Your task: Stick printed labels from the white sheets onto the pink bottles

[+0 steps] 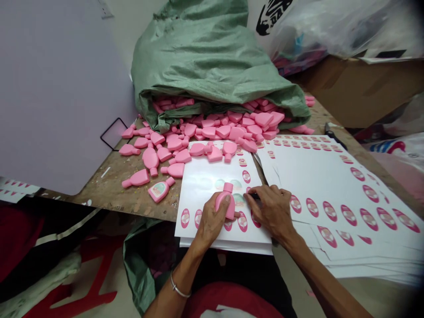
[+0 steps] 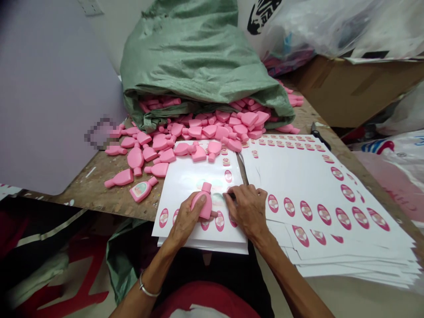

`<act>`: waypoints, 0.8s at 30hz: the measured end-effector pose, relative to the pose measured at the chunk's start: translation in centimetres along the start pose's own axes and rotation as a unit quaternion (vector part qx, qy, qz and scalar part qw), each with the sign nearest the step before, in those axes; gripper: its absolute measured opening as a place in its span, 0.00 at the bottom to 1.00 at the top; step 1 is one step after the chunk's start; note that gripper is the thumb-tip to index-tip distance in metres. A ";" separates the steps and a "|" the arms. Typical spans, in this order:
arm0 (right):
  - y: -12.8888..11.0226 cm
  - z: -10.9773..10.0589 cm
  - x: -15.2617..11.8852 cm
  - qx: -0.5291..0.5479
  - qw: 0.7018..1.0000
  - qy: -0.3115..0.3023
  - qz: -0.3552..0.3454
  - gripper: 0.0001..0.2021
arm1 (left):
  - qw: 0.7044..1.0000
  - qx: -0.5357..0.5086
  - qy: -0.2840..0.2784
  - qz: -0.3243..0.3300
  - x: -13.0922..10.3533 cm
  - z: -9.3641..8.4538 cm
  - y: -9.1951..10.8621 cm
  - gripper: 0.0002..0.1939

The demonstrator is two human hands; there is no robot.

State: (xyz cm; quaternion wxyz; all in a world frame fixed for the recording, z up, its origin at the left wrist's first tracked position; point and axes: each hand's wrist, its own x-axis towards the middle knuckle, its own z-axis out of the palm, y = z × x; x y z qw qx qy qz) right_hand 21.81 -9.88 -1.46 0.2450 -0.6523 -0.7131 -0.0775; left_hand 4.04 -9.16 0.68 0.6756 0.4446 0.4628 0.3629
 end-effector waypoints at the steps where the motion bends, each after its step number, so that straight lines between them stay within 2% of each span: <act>1: 0.0 0.0 0.0 0.019 1.000 -0.010 0.000 0.09 | 1.000 0.002 0.000 0.001 0.0 0.0 0.0 0.25; 3: -0.1 0.0 0.1 0.071 0.997 -0.024 0.020 0.10 | 1.000 0.005 0.003 0.005 0.0 0.1 0.1 0.24; 5: -0.2 -0.2 0.2 0.145 0.986 -0.036 0.076 0.12 | 1.000 0.010 0.009 0.007 -0.1 0.1 0.1 0.25; 7: -0.1 -0.5 0.3 0.240 0.957 -0.061 0.150 0.14 | 1.000 0.008 0.015 0.009 -0.1 0.1 0.0 0.26; 9: 0.1 -1.2 0.5 0.334 0.914 -0.085 0.214 0.17 | 1.000 -0.010 0.015 0.011 0.0 0.0 -0.1 0.27; 11: 0.4 -2.0 0.8 0.391 0.882 -0.078 0.252 0.18 | 0.999 -0.038 0.015 0.017 0.0 0.0 -0.1 0.26; 14: 0.0 -3.3 1.3 0.408 0.873 -0.056 0.263 0.17 | 0.994 -0.104 0.016 0.021 -0.2 0.0 0.0 0.26; 18: -2.2 -4.3 1.8 0.422 0.867 -0.106 0.243 0.22 | 0.973 -0.227 0.029 -0.004 -0.7 0.3 0.2 0.30; 20: -3.3 -4.3 1.8 0.435 0.858 -0.133 0.238 0.24 | 0.967 -0.251 0.030 -0.012 -0.9 0.5 0.3 0.31; 24: -4.5 -3.8 1.6 0.447 0.852 -0.156 0.224 0.20 | 0.965 -0.261 0.027 -0.005 -1.2 0.6 0.5 0.28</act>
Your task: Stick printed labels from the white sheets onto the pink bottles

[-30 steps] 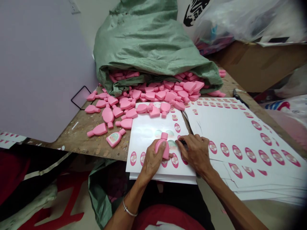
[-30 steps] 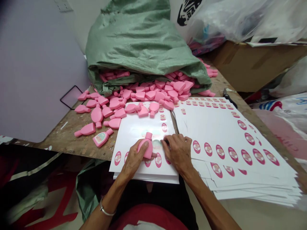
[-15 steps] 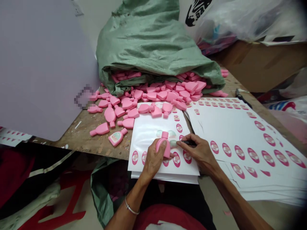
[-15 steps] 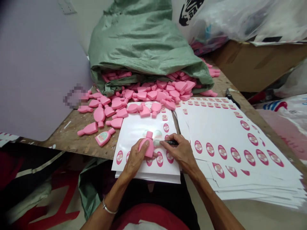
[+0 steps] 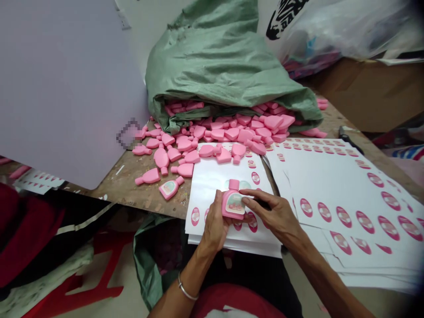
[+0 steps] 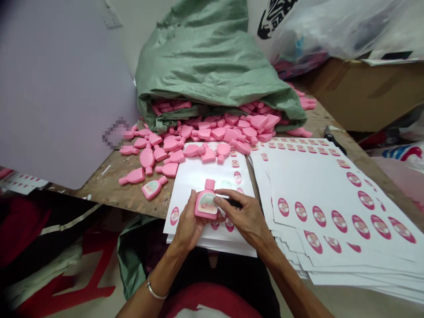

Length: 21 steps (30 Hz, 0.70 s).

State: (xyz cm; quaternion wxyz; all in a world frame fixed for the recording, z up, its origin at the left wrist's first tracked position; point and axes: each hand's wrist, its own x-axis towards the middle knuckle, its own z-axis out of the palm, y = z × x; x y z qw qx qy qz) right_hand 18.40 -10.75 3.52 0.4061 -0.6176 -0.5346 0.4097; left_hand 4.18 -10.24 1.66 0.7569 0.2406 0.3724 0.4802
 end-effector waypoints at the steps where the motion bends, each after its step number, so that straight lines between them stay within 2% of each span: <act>1: 0.1 0.1 0.0 0.000 1.000 -0.003 -0.002 0.19 | 1.000 -0.004 0.002 0.003 0.0 0.0 0.0 0.28; 6: 0.0 0.3 -0.2 0.002 1.000 0.006 0.005 0.18 | 1.000 -0.020 0.019 0.003 0.0 -0.1 0.0 0.26; 12: 0.0 0.6 -0.2 -0.010 1.000 0.023 -0.018 0.18 | 0.999 -0.037 0.039 0.005 0.1 0.0 -0.1 0.24; 16: 0.1 1.0 -0.2 -0.063 0.994 0.053 -0.070 0.17 | 1.000 -0.027 -0.010 0.007 0.0 0.1 0.4 0.25; 18: 0.2 0.8 -0.1 -0.136 0.979 0.065 -0.137 0.16 | 0.999 0.010 -0.049 0.015 -0.2 0.0 0.7 0.21; 21: 0.5 -0.3 0.4 -0.287 0.928 0.093 -0.221 0.15 | 0.995 0.052 -0.078 0.020 -0.4 -0.2 1.2 0.18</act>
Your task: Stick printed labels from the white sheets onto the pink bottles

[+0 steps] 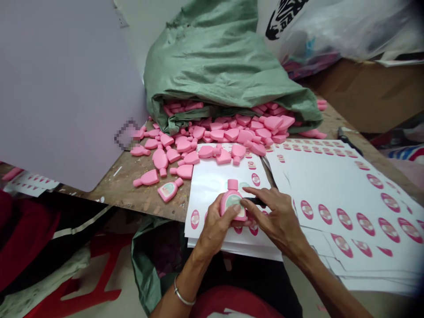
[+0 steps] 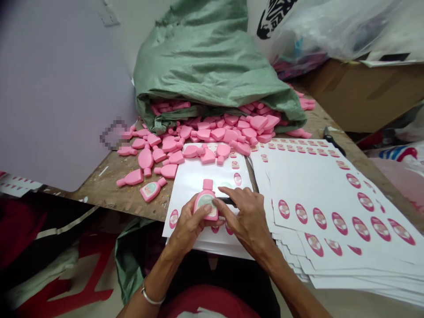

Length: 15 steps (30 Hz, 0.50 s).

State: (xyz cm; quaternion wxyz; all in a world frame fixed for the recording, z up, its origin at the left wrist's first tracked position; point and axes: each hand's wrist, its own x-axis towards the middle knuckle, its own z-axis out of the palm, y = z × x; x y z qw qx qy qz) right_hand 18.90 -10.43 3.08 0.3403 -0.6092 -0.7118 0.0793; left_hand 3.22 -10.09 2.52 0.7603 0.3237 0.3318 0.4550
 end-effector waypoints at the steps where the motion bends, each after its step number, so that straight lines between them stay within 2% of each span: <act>1: 0.4 -0.3 0.2 -0.057 0.998 0.020 -0.006 0.15 | 1.000 0.003 -0.006 -0.005 0.0 -0.1 0.2 0.17; 3: 1.1 -0.7 0.5 -0.132 0.989 0.067 0.014 0.17 | 1.000 0.007 -0.011 -0.015 -0.1 -0.1 0.5 0.17; 5: 1.0 -0.7 0.8 -0.100 0.991 0.074 0.050 0.22 | 0.999 0.027 -0.012 -0.019 -0.3 0.2 0.7 0.18; 7: 0.3 -0.2 1.1 0.019 0.996 0.014 0.083 0.29 | 0.998 0.056 -0.021 -0.023 -0.7 0.6 0.9 0.19; 9: -0.5 0.8 1.3 0.123 0.984 -0.048 0.116 0.30 | 0.995 0.077 -0.045 -0.034 -1.4 0.8 0.9 0.20; 11: -0.7 1.6 1.6 0.155 0.977 -0.062 0.135 0.29 | 0.993 0.086 -0.061 -0.045 -2.3 0.2 1.1 0.20; 13: -0.1 2.1 2.1 0.142 0.978 -0.048 0.146 0.28 | 0.991 0.128 -0.025 -0.030 -3.2 -1.6 1.8 0.18; 15: 0.8 2.2 2.5 0.128 0.978 -0.046 0.161 0.27 | 0.965 0.247 0.082 0.039 -3.5 -4.4 3.2 0.15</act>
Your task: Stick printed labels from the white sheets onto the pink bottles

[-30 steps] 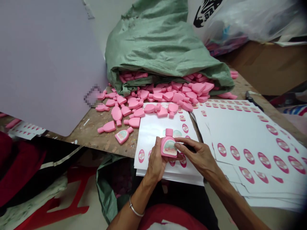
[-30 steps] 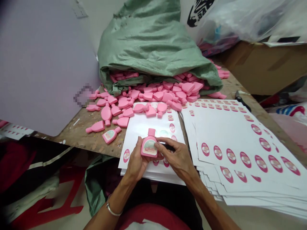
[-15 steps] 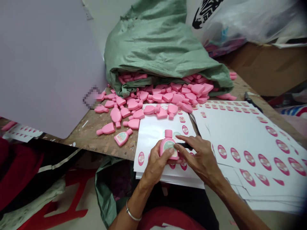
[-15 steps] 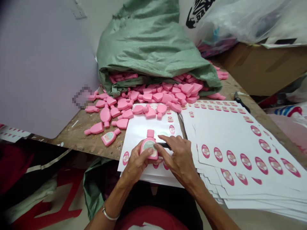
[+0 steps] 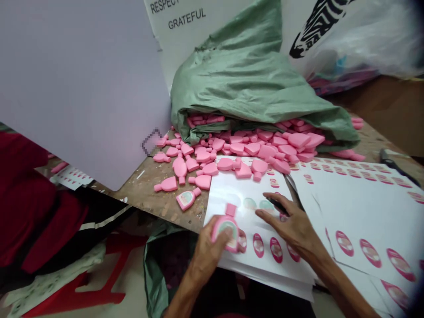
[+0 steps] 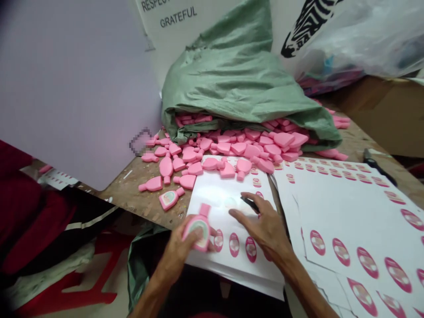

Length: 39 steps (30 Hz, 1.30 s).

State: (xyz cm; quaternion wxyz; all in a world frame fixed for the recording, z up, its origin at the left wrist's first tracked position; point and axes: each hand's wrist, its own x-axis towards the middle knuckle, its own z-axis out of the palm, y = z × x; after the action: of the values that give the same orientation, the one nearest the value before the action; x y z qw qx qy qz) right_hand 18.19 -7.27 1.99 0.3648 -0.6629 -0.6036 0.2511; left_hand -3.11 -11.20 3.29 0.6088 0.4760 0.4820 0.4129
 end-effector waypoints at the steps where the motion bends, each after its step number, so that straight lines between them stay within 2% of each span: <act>1: 0.2 -0.1 0.3 -0.002 1.000 -0.004 0.008 0.25 | 0.992 0.091 0.072 0.043 0.5 -1.9 0.0 0.13; 2: 0.4 0.0 0.4 0.000 1.000 -0.009 0.013 0.24 | 0.968 0.184 0.144 0.091 1.4 -3.7 0.1 0.12; 3: 0.4 0.1 0.5 0.005 1.000 -0.017 0.012 0.22 | 0.936 0.271 0.180 0.136 2.3 -5.5 0.1 0.11; 4: 0.3 0.3 0.4 0.010 1.000 -0.025 0.006 0.21 | 0.908 0.342 0.187 0.157 3.3 -7.1 0.0 0.10; 6: 0.0 1.1 0.1 0.018 0.999 -0.039 -0.017 0.19 | 0.875 0.427 0.159 0.163 4.9 -9.3 -0.2 0.08; 8: -0.2 2.0 -0.3 0.019 0.998 -0.050 -0.042 0.18 | 0.864 0.462 0.113 0.167 4.9 -10.2 -0.8 0.09; 9: -0.2 2.3 -0.5 0.018 0.997 -0.053 -0.052 0.17 | 0.863 0.468 0.092 0.168 4.1 -10.3 -1.1 0.10; 11: -0.3 2.6 -0.5 0.012 0.996 -0.062 -0.068 0.16 | 0.865 0.472 0.069 0.155 1.0 -10.4 -1.9 0.12; 13: -0.6 2.5 -0.2 0.003 0.994 -0.080 -0.081 0.14 | 0.869 0.480 0.056 0.106 -3.3 -10.6 -2.6 0.12; 15: -1.4 2.5 0.3 -0.006 0.990 -0.101 -0.096 0.13 | 0.874 0.485 0.030 0.028 -7.3 -11.2 -3.2 0.14; 17: -2.6 2.6 0.8 -0.003 0.987 -0.114 -0.113 0.12 | 0.879 0.476 0.026 -0.023 -9.6 -11.8 -3.3 0.16; 18: -3.1 2.8 1.0 0.003 0.986 -0.116 -0.122 0.12 | 0.886 0.461 0.036 -0.036 -9.8 -11.9 -3.1 0.14; 20: -3.9 3.1 0.9 0.012 0.984 -0.112 -0.137 0.12 | 0.898 0.428 0.094 -0.037 -8.1 -11.7 -2.3 0.10; 21: -4.1 3.3 0.8 0.013 0.984 -0.106 -0.144 0.12 | 0.899 0.416 0.136 -0.033 -6.4 -11.4 -1.6 0.14; 23: -3.8 3.4 0.1 0.004 0.984 -0.087 -0.154 0.11 | 0.865 0.441 0.238 -0.034 -1.6 -10.2 -0.4 0.23; 25: -2.8 3.0 -0.8 -0.012 0.985 -0.072 -0.155 0.11 | 0.825 0.477 0.297 -0.061 3.9 -8.7 0.4 0.24; 28: -0.7 1.7 -2.3 -0.029 0.988 -0.060 -0.138 0.10 | 0.816 0.469 0.335 -0.051 11.0 -6.4 0.4 0.23; 30: 0.6 0.5 -3.1 -0.041 0.991 -0.049 -0.117 0.10 | 0.814 0.454 0.360 -0.053 14.0 -5.0 0.1 0.26; 32: 1.5 -0.6 -3.5 -0.050 0.994 -0.039 -0.086 0.12 | 0.817 0.435 0.375 -0.057 15.6 -4.1 -0.2 0.28; 34: 1.9 -1.4 -3.2 -0.047 0.998 -0.027 -0.042 0.15 | 0.830 0.413 0.372 -0.048 16.2 -3.7 -0.1 0.27; 37: 2.3 -2.0 -2.0 -0.035 0.999 -0.003 0.020 0.16 | 0.855 0.376 0.358 -0.013 15.7 -3.7 0.5 0.21; 39: 2.5 -1.9 -0.9 -0.048 0.998 0.018 0.025 0.14 | 0.865 0.347 0.362 0.009 14.5 -3.7 1.1 0.19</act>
State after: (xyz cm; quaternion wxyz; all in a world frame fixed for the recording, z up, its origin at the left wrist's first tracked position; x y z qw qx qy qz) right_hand 21.08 -8.54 1.06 0.3369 -0.6989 -0.5918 0.2186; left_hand -3.93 3.64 1.26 0.1833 0.4781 0.7765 0.3672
